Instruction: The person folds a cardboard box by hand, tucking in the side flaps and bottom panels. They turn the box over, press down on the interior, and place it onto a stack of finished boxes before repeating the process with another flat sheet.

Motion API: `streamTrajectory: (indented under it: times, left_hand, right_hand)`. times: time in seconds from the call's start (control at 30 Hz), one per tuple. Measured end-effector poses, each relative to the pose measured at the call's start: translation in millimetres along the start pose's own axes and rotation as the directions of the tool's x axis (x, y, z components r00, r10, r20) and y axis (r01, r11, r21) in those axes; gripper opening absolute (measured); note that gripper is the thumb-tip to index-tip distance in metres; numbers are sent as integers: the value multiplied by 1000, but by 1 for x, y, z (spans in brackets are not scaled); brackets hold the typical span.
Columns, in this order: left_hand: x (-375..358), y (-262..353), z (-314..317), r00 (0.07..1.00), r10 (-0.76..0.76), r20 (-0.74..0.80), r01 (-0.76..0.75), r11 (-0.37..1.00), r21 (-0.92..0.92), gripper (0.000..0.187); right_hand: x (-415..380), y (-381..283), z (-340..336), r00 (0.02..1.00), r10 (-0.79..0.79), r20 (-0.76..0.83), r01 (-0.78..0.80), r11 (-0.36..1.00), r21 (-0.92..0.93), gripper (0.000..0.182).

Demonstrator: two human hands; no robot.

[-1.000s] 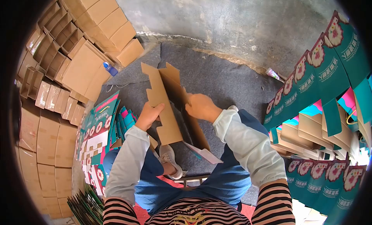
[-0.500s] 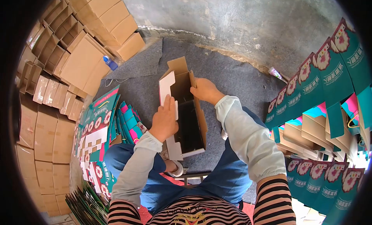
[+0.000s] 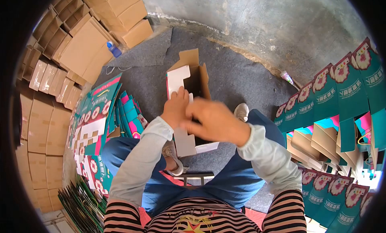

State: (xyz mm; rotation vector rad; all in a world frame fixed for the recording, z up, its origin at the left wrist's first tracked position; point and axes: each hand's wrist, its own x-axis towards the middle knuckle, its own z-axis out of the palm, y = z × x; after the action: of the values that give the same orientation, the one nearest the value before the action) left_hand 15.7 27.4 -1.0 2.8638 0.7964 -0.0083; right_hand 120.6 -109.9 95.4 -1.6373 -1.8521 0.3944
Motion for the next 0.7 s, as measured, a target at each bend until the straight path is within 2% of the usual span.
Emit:
streamTrajectory:
  times: [0.03,0.13,0.23,0.27,0.37,0.4,0.43,0.47,0.5,0.6,0.7]
  left_hand:
    - [-1,2,-5,1000,-9,27,8,999,31,78]
    - [-1,4,-14,997,-22,73,14,994,106,78]
    - [0,6,-19,994,-18,110,8,995,95,79]
    - [-1,7,-17,992,-24,121,10,994,113,79]
    - [1,11,-9,990,-39,136,13,981,192,82]
    - [-1,14,-6,990,-42,133,10,972,233,83]
    - [-4,16,-2,990,-44,132,6,961,275,84]
    - [-5,14,10,999,-29,43,14,953,304,84]
    - [-6,11,8,999,-22,31,13,965,261,82]
    - [-9,1,3,1000,-7,8,6,991,136,78]
    - [-17,-1,13,990,67,-126,-50,990,135,79]
  right_hand:
    - [-12,-10,0,978,24,206,-39,997,68,33]
    - [-38,3,4,899,-79,431,160,975,-155,27]
    - [-57,7,3,835,-164,525,305,932,-195,23]
    - [-61,4,2,806,-173,567,294,947,-129,22]
    - [-69,-10,-3,768,-182,614,348,924,-161,20]
    - [-69,-10,-3,759,-191,622,352,925,-145,20]
    - [-67,-7,-1,808,-228,543,359,922,-148,18]
    - [-65,-2,5,849,-264,457,366,918,-150,17]
    - [-62,2,11,881,-300,366,374,915,-152,16]
    - [-55,-3,27,952,-94,292,232,842,-487,17]
    - [-50,-4,50,985,29,170,126,551,-825,17]
